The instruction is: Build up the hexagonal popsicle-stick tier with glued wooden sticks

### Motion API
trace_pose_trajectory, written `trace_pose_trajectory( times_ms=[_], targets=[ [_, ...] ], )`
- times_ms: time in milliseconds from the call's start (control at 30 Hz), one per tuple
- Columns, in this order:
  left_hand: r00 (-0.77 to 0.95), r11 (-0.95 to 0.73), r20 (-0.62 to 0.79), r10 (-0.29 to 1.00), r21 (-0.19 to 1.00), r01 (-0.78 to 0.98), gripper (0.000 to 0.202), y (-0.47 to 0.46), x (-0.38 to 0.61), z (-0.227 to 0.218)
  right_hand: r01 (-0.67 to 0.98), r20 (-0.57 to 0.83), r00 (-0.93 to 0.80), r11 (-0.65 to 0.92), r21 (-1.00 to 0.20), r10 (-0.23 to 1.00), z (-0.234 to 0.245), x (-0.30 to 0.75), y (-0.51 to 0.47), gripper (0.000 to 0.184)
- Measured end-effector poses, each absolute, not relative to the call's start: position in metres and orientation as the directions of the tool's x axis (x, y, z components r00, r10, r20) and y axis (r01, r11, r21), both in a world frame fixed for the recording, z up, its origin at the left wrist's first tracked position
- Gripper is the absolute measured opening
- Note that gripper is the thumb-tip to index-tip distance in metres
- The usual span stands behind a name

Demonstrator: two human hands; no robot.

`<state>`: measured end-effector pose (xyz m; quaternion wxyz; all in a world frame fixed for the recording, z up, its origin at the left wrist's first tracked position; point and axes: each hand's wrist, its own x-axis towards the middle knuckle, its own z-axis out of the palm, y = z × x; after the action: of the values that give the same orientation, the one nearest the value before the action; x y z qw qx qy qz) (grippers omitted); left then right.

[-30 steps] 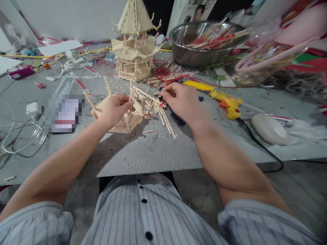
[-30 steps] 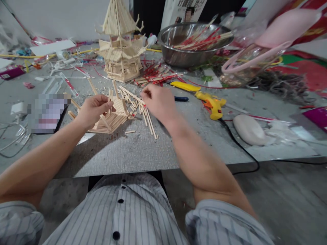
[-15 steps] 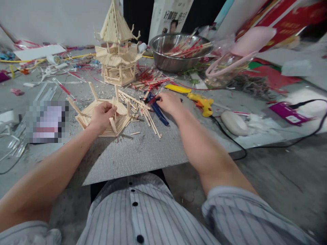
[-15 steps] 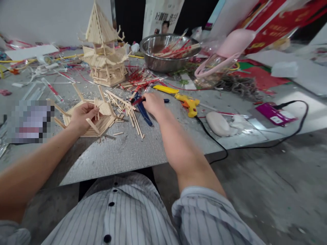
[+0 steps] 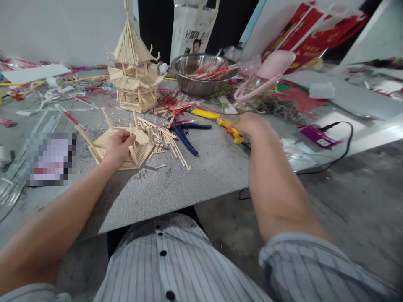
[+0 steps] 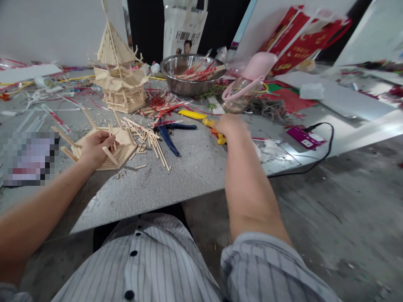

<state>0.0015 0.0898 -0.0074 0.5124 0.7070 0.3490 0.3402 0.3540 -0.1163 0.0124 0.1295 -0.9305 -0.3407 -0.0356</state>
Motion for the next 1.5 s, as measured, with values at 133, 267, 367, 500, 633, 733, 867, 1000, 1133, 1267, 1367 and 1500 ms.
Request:
trace_pose_trajectory(
  times_ms=[133,267,367,500,633,733,867,1000,1133,1267,1367,1500],
  targets=[
    [0.525,-0.198,0.094,0.846,0.969,0.146,0.010,0.089,0.002,-0.006,0.434,-0.041,0.895,-0.888,-0.152,0.445,-0.001,0.356,-0.126,0.030],
    [0.523,-0.191,0.090,0.847,0.971,0.142,0.010,0.089,0.003,-0.007,0.360,-0.078,0.924,-0.920,-0.153,0.375,-0.009,0.354,-0.117,0.028],
    [0.522,-0.201,0.101,0.847,0.970,0.139,0.009,0.089,0.003,-0.007,0.366,-0.053,0.923,-0.910,-0.194,0.382,-0.014,0.360,-0.107,0.025],
    [0.513,-0.177,0.082,0.854,0.974,0.139,0.010,0.088,0.004,-0.007,0.357,0.007,0.929,-0.893,-0.274,0.369,-0.017,0.372,-0.095,0.026],
    [0.523,-0.186,0.094,0.847,0.974,0.127,0.010,0.088,0.003,-0.008,0.301,0.060,0.952,-0.880,-0.368,0.300,-0.014,0.380,-0.088,0.027],
    [0.524,-0.189,0.092,0.847,0.973,0.136,0.010,0.088,0.003,-0.007,0.275,0.108,0.959,-0.780,-0.562,0.261,-0.009,0.374,-0.087,0.019],
    [0.511,-0.174,0.074,0.856,0.973,0.150,0.009,0.088,0.002,-0.005,0.049,-0.004,0.936,-0.143,-0.989,0.351,0.007,0.349,-0.084,0.021],
    [0.529,-0.151,0.061,0.846,0.980,0.129,0.009,0.088,0.002,-0.006,-0.065,-0.032,0.822,0.038,-0.997,0.569,0.025,0.322,-0.078,0.009],
    [0.536,-0.116,0.046,0.843,0.988,0.099,0.007,0.085,0.002,-0.005,-0.166,0.036,0.647,0.187,-0.968,0.761,0.027,0.303,-0.070,0.022],
    [0.526,-0.101,0.039,0.849,0.991,0.089,0.009,0.082,0.001,-0.001,-0.231,0.118,0.557,0.290,-0.929,0.822,0.022,0.279,-0.065,0.039],
    [0.525,-0.117,0.059,0.849,0.990,0.078,0.010,0.081,0.000,0.002,-0.206,0.143,0.524,0.287,-0.936,0.840,0.022,0.262,-0.067,0.038],
    [0.532,-0.152,0.103,0.840,0.987,0.049,0.012,0.081,0.000,0.001,-0.245,0.148,0.492,0.300,-0.922,0.858,0.022,0.258,-0.068,0.028]
  ],
)
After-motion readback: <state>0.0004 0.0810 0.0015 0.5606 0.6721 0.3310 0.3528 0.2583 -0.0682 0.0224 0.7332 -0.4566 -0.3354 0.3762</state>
